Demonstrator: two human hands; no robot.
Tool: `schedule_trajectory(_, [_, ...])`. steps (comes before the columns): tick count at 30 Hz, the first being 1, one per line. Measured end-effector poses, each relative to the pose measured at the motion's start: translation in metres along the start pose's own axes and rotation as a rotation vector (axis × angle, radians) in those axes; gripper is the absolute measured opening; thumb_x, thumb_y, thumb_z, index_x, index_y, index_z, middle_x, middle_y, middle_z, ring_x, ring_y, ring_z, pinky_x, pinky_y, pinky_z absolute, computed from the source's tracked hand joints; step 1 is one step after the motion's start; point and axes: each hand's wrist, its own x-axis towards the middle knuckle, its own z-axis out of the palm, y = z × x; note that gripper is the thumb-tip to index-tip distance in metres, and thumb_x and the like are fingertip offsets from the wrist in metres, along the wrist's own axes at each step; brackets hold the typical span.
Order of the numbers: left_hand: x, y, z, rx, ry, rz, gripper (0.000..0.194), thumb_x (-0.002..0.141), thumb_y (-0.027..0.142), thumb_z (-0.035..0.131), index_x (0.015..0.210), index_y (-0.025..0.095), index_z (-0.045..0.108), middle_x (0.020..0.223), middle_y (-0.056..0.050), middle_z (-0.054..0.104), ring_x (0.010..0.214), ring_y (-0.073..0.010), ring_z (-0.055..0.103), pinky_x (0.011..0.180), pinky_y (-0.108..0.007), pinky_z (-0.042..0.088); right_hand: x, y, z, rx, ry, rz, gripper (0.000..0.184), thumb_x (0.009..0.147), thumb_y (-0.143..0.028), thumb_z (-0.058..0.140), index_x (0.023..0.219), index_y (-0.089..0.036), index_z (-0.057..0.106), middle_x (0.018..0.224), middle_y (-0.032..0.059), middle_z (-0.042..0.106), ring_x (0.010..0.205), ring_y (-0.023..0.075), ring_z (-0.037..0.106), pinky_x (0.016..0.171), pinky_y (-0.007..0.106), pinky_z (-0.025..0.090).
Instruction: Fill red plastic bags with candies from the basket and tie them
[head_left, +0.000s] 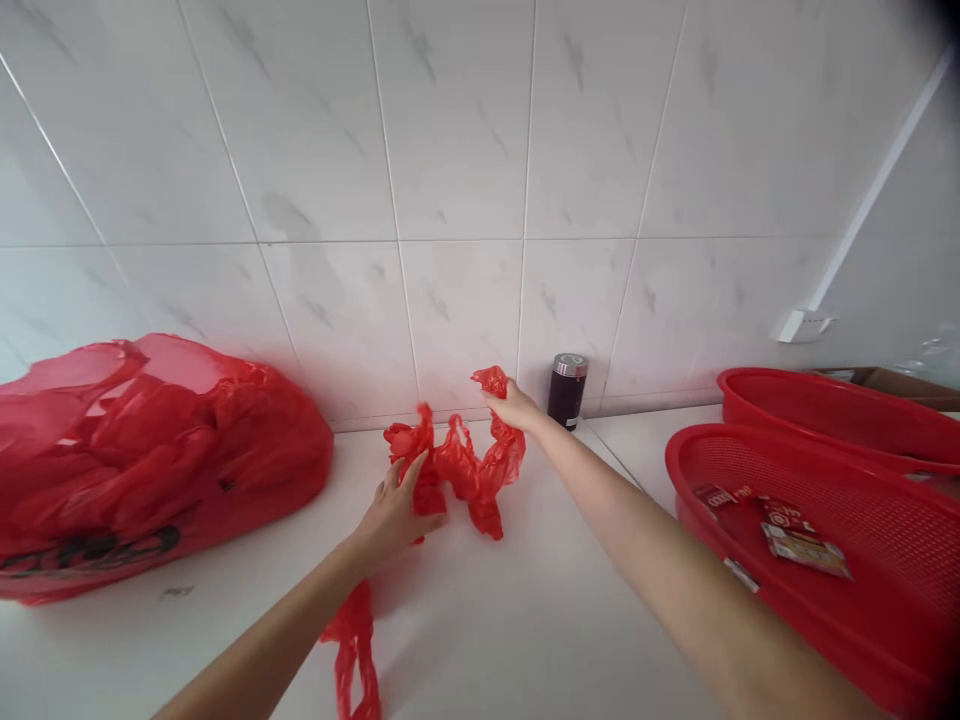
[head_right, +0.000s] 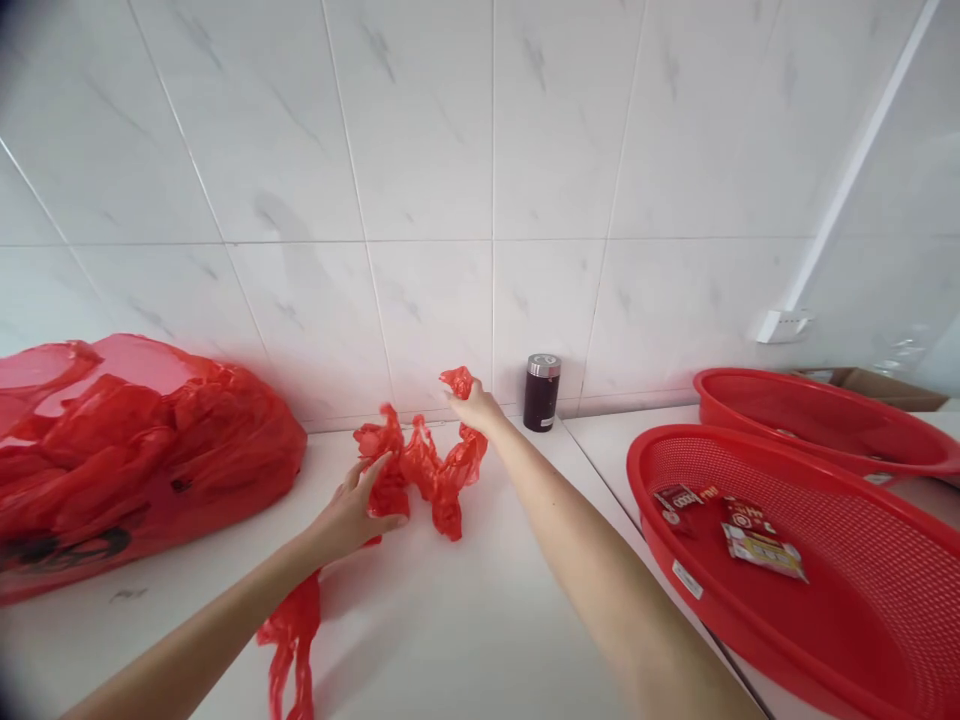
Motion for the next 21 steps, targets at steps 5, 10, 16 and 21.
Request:
schedule_trajectory(5, [-0.024,-0.008,-0.019,0.086,-0.023,-0.033,0.078,0.077,0.051,0.057,0.146,0.028,0.03,0.154,-0.014,0.025,0.138,-0.0369,0.028,0.106,-0.052,0.031,-0.015,0.007,-0.016,-0.234,0.155,-0.089,0.063,0.086,-0.038,0.053,0.142,-0.02,0.031,0.138,0.0184,0.039,0.126,0.0333,0.039,0.101,0.049,0.032])
schedule_trajectory(10, [-0.083,-0.028,-0.053,0.258,-0.181,-0.143,0.068,0.073,0.059,0.056,0.136,0.035,0.046,0.153,-0.008,0.033,0.137,-0.034,0.031,0.105,-0.053,0.032,-0.072,0.013,0.012,-0.309,-0.026,-0.362,0.027,0.086,-0.033,0.056,0.11,-0.025,0.064,0.126,0.0074,0.052,0.12,0.0234,0.044,0.104,0.037,0.031])
schedule_trajectory(16, [-0.137,-0.064,-0.052,0.134,-0.189,-0.274,0.075,0.06,0.038,0.07,0.132,0.028,0.054,0.148,-0.014,0.039,0.131,-0.0383,0.04,0.1,-0.052,0.038,-0.119,0.058,0.033,-0.392,-0.296,-0.349,0.042,0.075,-0.031,0.071,0.116,-0.023,0.065,0.136,0.0129,0.048,0.127,0.0338,0.038,0.105,0.051,0.029])
schedule_trajectory(21, [-0.112,-0.047,-0.048,-0.252,-0.067,-0.285,0.045,0.077,0.044,0.056,0.117,0.023,0.062,0.11,-0.01,0.069,0.095,-0.0299,0.066,0.088,-0.043,0.05,-0.146,0.049,0.024,-0.318,-0.237,-0.33,0.035,0.088,-0.031,0.056,0.122,-0.021,0.057,0.138,0.0115,0.045,0.132,0.0261,0.035,0.109,0.043,0.028])
